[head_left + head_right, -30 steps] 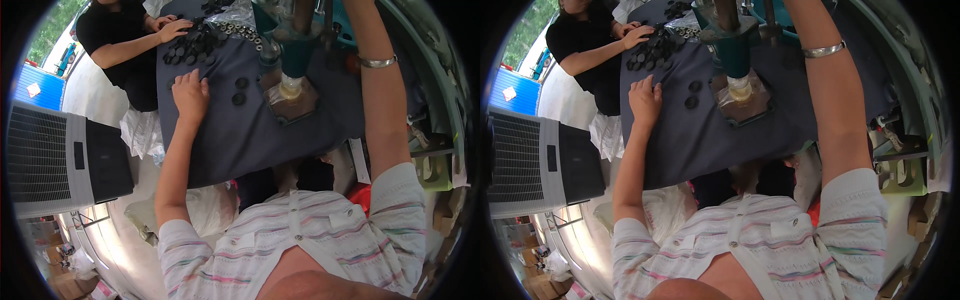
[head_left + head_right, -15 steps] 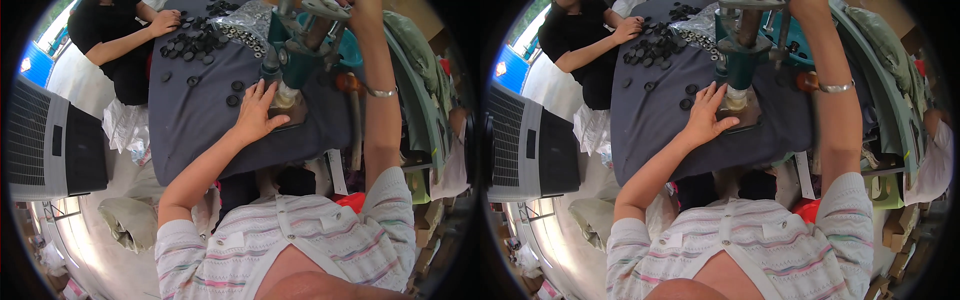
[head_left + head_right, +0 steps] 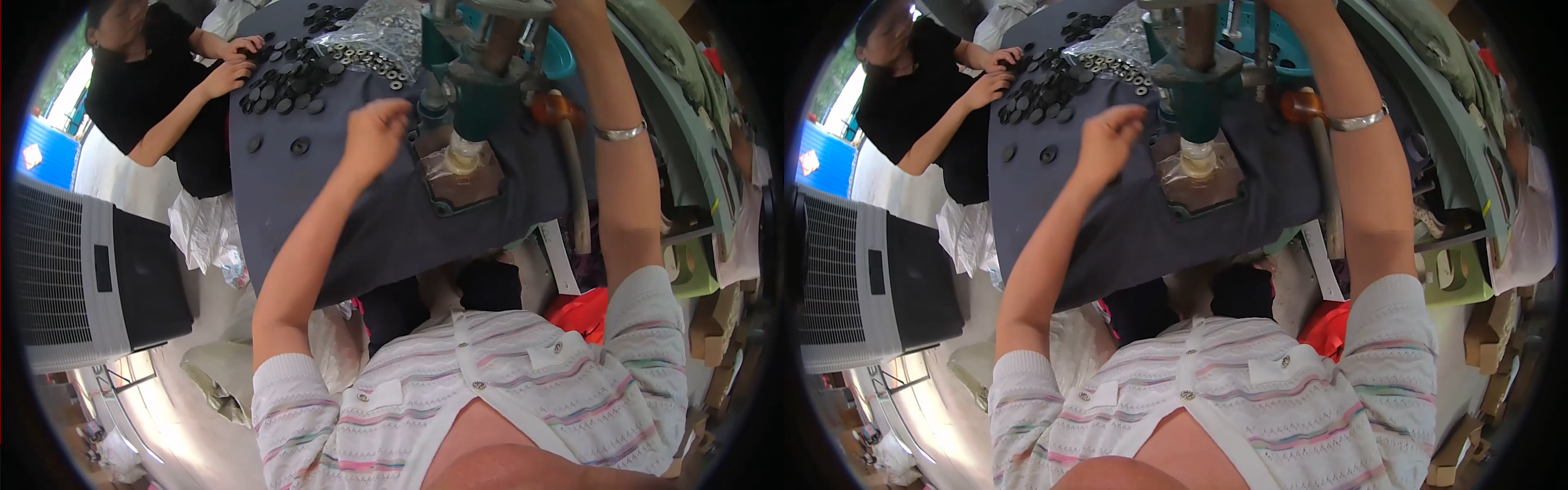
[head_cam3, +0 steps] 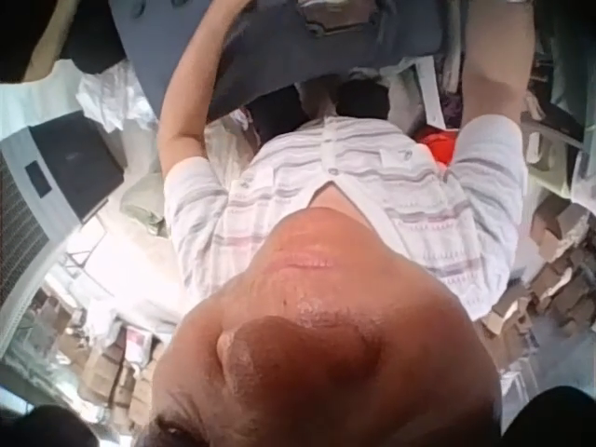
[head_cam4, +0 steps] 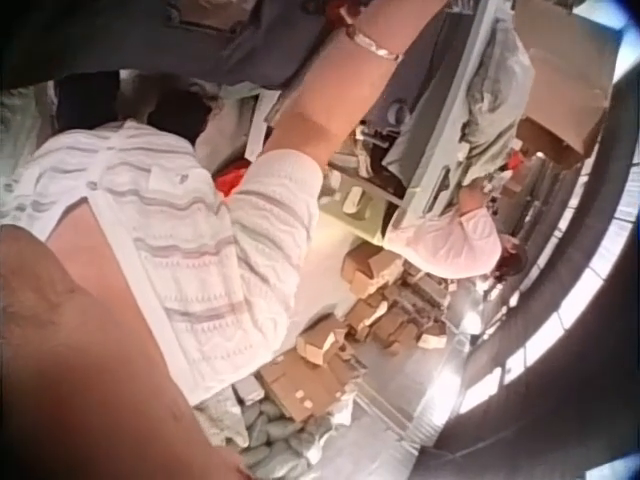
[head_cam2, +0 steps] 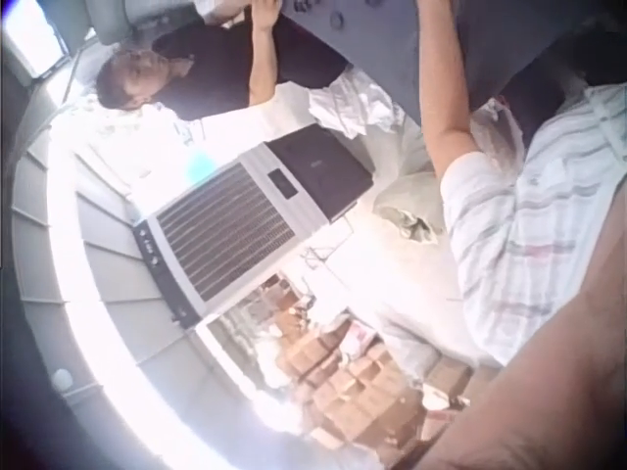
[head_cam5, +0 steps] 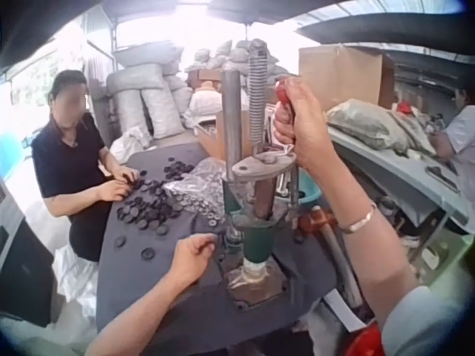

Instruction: The person assembles small plastic components by hand, using a manual press machine to combine plastic rings and rubber seals into finished assemblies.

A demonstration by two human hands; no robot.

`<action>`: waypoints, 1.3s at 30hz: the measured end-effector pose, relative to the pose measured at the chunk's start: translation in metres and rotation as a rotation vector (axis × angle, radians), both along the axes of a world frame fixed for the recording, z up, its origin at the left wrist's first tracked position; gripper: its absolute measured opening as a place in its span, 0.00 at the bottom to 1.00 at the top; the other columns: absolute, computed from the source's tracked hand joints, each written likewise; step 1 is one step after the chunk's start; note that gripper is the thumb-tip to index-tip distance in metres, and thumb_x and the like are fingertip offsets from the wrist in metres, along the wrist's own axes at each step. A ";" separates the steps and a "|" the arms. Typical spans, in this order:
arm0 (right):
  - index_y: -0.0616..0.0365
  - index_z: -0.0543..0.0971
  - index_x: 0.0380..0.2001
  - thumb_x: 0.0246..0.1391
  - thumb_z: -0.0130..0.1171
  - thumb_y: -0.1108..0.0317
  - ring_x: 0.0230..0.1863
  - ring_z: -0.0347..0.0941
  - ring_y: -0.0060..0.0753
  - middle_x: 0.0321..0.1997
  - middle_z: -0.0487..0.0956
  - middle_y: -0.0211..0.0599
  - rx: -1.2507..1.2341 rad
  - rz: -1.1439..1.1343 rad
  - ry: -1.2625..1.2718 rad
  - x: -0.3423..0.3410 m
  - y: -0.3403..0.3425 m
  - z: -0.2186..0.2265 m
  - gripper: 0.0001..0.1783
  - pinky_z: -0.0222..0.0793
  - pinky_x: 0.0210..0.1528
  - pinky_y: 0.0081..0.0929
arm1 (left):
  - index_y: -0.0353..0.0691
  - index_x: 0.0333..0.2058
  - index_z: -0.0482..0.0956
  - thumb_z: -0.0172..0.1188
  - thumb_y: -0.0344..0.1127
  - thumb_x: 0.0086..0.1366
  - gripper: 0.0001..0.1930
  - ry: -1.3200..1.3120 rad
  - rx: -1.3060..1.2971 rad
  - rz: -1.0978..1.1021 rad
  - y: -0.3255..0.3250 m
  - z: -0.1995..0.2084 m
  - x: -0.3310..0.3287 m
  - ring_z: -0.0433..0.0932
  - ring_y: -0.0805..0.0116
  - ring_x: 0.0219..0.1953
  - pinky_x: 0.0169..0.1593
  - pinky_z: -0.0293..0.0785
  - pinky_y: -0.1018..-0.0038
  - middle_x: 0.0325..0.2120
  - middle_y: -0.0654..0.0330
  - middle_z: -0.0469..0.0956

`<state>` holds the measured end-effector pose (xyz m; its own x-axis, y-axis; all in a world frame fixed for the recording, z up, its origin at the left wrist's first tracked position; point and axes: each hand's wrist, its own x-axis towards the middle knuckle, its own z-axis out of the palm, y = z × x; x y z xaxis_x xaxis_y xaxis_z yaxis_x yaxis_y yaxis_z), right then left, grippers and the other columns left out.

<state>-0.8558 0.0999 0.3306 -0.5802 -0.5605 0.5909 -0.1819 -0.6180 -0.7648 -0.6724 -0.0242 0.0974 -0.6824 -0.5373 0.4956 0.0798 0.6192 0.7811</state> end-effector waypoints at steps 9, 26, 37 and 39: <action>0.49 0.70 0.38 0.65 0.48 0.54 0.10 0.49 0.13 0.15 0.59 0.22 -0.058 -0.010 0.079 0.000 0.007 0.008 0.11 0.44 0.10 0.16 | 0.42 0.33 0.81 0.59 0.36 0.55 0.08 -0.468 -0.625 0.212 -0.067 -0.009 -0.082 0.79 0.47 0.36 0.40 0.75 0.55 0.32 0.48 0.80; 0.52 0.71 0.42 0.64 0.50 0.57 0.11 0.52 0.12 0.19 0.64 0.23 -0.173 0.032 0.108 -0.011 0.000 -0.008 0.12 0.45 0.11 0.14 | 0.35 0.37 0.83 0.66 0.30 0.54 0.11 -0.244 0.031 0.088 -0.046 0.002 0.051 0.79 0.75 0.30 0.36 0.73 0.79 0.30 0.59 0.81; 0.52 0.72 0.44 0.64 0.51 0.56 0.12 0.52 0.13 0.20 0.65 0.23 -0.184 -0.013 0.165 -0.010 -0.002 -0.009 0.13 0.47 0.12 0.14 | 0.34 0.35 0.83 0.64 0.26 0.53 0.09 -0.303 -0.313 0.019 -0.019 0.000 0.045 0.80 0.61 0.31 0.37 0.75 0.72 0.32 0.56 0.79; 0.52 0.72 0.43 0.64 0.50 0.56 0.12 0.52 0.12 0.20 0.65 0.23 -0.163 -0.024 0.146 -0.005 0.002 -0.008 0.13 0.46 0.12 0.14 | 0.35 0.34 0.83 0.64 0.27 0.52 0.09 -0.296 -0.316 0.031 -0.018 -0.002 0.045 0.80 0.58 0.32 0.39 0.75 0.70 0.33 0.55 0.79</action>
